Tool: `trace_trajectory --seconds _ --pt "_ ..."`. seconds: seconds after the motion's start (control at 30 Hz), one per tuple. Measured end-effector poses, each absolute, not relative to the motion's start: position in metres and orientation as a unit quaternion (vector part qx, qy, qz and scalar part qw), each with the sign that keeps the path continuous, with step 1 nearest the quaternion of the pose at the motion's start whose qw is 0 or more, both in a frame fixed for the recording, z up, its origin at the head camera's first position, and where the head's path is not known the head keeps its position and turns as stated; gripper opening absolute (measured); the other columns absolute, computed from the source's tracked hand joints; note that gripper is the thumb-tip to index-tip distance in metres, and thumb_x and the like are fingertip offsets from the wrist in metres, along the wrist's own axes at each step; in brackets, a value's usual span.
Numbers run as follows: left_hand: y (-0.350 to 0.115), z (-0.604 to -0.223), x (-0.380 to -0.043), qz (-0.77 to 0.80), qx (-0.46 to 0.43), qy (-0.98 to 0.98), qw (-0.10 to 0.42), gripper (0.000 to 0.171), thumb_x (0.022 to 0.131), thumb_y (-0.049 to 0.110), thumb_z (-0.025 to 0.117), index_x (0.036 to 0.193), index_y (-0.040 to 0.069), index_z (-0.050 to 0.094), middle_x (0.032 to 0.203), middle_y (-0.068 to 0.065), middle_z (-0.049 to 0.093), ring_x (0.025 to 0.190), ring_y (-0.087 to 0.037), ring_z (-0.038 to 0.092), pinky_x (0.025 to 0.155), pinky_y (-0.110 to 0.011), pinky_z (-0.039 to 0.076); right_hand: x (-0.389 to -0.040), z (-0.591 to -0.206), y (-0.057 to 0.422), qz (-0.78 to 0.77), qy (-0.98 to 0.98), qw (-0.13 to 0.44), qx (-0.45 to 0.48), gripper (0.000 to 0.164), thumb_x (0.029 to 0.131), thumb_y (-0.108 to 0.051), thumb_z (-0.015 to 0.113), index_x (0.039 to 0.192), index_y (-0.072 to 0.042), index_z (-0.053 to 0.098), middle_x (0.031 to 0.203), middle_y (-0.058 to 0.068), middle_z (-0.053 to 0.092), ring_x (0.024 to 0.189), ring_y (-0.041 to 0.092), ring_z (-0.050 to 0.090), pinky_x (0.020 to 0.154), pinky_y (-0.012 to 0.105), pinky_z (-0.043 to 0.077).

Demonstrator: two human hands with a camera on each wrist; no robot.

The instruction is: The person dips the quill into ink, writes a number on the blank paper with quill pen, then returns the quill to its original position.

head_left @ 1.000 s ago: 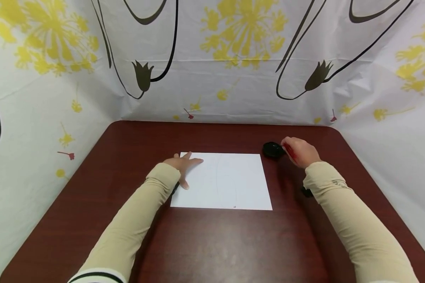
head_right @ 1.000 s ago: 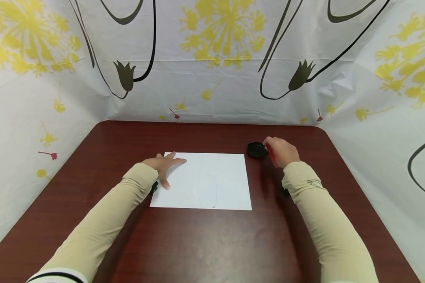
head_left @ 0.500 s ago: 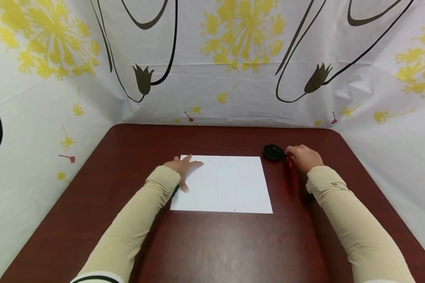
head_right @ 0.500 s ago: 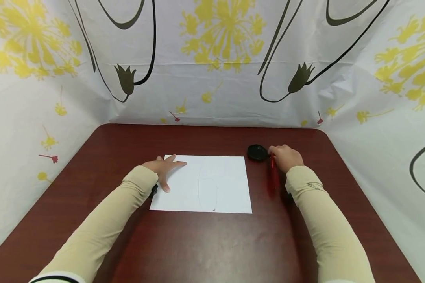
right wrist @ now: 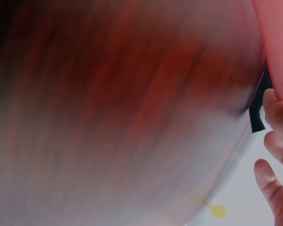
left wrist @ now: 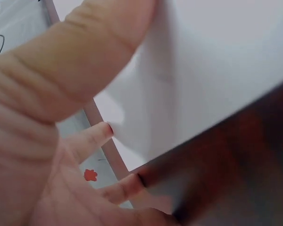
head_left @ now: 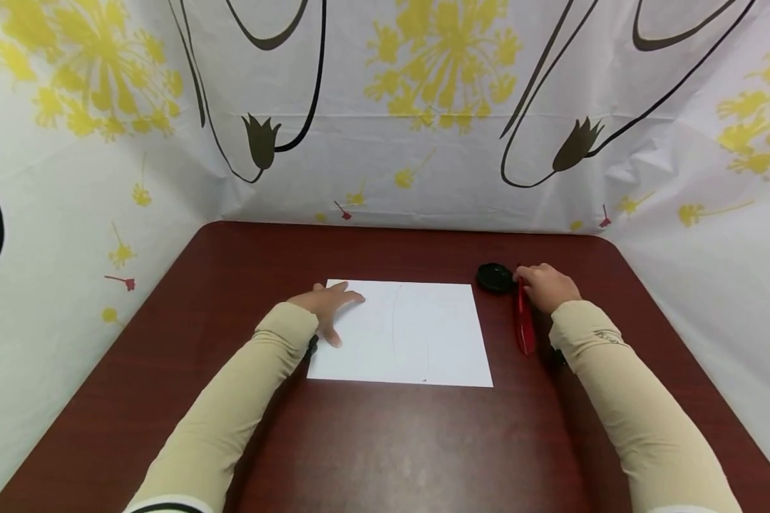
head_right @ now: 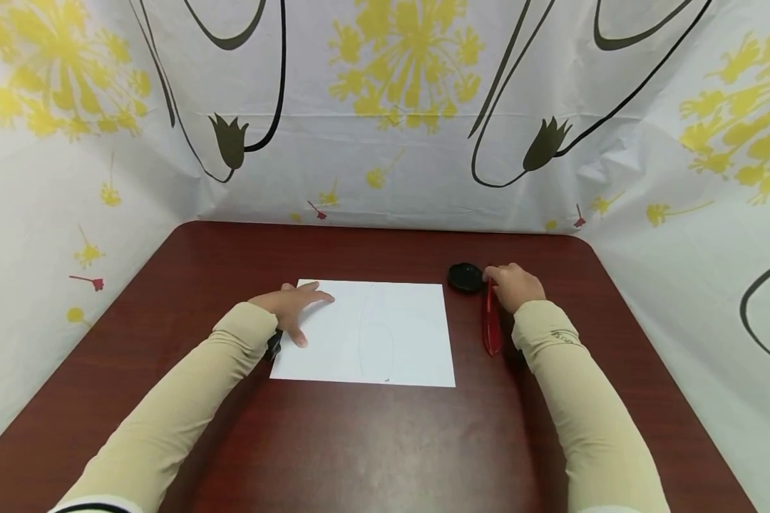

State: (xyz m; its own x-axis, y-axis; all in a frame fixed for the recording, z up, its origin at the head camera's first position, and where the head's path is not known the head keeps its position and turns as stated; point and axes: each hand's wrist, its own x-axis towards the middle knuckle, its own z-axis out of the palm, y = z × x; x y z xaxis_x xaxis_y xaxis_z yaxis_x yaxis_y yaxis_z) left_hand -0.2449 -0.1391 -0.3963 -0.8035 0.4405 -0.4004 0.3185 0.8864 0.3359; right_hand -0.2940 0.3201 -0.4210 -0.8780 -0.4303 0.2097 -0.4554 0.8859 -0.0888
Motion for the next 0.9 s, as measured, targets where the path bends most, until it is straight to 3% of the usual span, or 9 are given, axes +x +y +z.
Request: trace_trajectory --seconds 0.13,0.33,0.7,0.9 --pt "-0.147 -0.402 -0.247 0.133 0.233 0.936 0.229 0.083 0.073 0.024 0.087 0.144 0.023 0.044 0.159 -0.014 0.018 0.136 -0.045 0.019 0.101 -0.058 0.034 -0.294 -0.421 0.317 0.068 -0.969 0.074 0.226 0.023 0.085 0.004 0.067 0.107 -0.004 0.066 0.099 0.019 0.067 0.095 0.038 0.060 0.069 0.051 0.051" --pt "-0.155 -0.410 -0.246 0.128 0.241 0.936 0.225 0.073 0.078 0.028 0.083 0.143 0.023 0.048 0.159 -0.012 0.022 0.141 -0.050 0.010 0.108 -0.061 0.021 -0.295 -0.421 0.314 0.065 -0.973 0.056 0.216 0.025 0.086 0.004 0.066 0.110 -0.004 0.066 0.099 0.019 0.067 0.095 0.038 0.060 0.068 0.050 0.052" --pt "-0.159 -0.406 -0.242 0.145 0.238 0.934 0.222 0.071 0.079 0.026 0.082 0.141 0.018 0.051 0.157 -0.014 0.025 0.142 -0.047 0.011 0.109 -0.059 0.021 -0.294 -0.416 0.318 0.070 -0.972 0.053 0.218 0.024 0.086 0.004 0.066 0.109 -0.003 0.066 0.097 0.019 0.068 0.093 0.039 0.061 0.071 0.052 0.050" --pt "-0.160 -0.409 -0.238 0.143 0.238 0.937 0.211 0.066 0.081 0.027 0.080 0.140 0.018 0.053 0.156 -0.012 0.028 0.144 -0.040 0.014 0.111 -0.056 0.020 -0.295 -0.416 0.322 0.071 -0.972 0.050 0.220 0.023 0.086 0.004 0.065 0.108 -0.003 0.066 0.096 0.019 0.068 0.093 0.039 0.062 0.072 0.053 0.050"
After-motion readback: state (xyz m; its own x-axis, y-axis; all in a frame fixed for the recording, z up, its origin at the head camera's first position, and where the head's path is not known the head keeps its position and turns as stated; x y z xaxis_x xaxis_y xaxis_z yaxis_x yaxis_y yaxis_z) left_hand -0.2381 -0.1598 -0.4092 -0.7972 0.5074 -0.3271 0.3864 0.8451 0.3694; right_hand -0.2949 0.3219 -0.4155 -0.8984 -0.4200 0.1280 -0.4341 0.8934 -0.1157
